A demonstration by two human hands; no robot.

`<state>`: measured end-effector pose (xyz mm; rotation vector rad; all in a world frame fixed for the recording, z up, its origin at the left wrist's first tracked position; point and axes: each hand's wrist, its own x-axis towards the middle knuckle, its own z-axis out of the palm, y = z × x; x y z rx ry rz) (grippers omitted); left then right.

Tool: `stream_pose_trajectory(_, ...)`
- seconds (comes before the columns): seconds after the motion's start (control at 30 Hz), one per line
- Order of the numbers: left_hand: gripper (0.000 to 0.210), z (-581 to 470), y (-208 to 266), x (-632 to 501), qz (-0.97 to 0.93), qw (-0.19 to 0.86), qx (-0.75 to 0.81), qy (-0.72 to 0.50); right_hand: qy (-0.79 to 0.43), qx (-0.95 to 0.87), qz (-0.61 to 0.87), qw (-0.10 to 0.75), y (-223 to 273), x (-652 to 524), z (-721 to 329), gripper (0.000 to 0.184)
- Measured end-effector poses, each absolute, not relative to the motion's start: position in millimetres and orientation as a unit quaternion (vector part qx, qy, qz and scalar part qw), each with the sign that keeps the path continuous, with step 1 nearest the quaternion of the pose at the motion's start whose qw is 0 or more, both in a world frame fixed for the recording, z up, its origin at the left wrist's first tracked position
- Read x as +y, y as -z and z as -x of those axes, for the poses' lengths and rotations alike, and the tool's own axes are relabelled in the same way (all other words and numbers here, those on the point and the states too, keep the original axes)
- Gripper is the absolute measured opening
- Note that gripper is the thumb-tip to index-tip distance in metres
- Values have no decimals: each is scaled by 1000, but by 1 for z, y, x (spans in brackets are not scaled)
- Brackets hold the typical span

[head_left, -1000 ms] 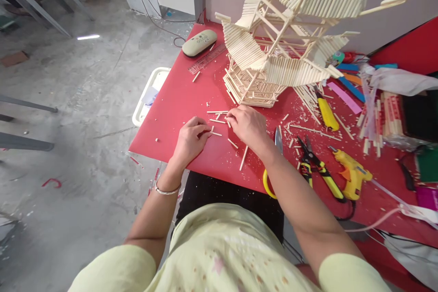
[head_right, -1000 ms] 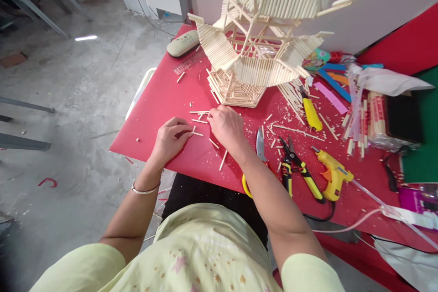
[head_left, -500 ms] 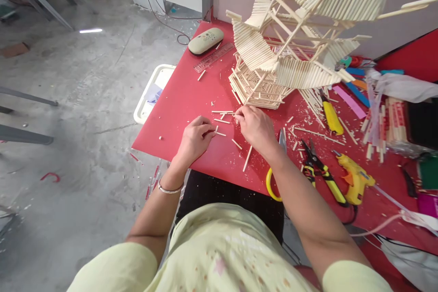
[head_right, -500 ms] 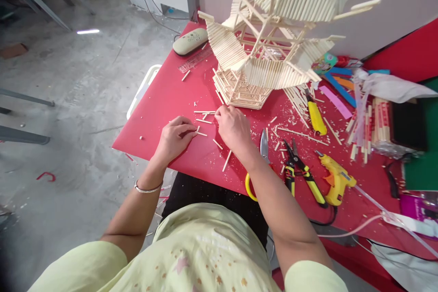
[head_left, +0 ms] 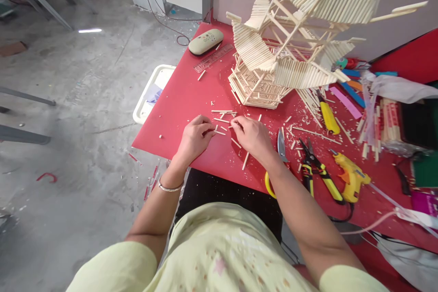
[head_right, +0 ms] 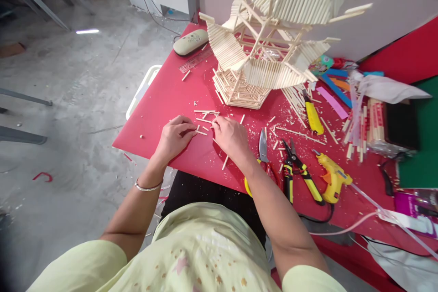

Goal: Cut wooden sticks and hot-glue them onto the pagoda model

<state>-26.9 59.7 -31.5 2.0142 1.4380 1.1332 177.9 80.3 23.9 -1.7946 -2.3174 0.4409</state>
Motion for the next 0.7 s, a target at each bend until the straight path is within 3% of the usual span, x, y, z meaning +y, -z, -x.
stream_pose_trajectory(0.1, 10, 27, 31, 60, -723, 210, 518, -407, -131, -799, 578, 102, -21, 81, -184, 19)
stream_pose_trajectory(0.37, 11, 26, 30, 60, -727, 208, 510, -409, -24, -748, 659, 71, -33, 79, -192, 22)
stream_pose_trajectory(0.53, 11, 26, 31, 60, -724, 205, 518, -407, -153, -780, 600, 85, -28, 75, -179, 25)
stream_pose_trajectory(0.7, 11, 26, 31, 59, -723, 208, 520, -404, -148, -777, 609, 69, -18, 81, -163, 24)
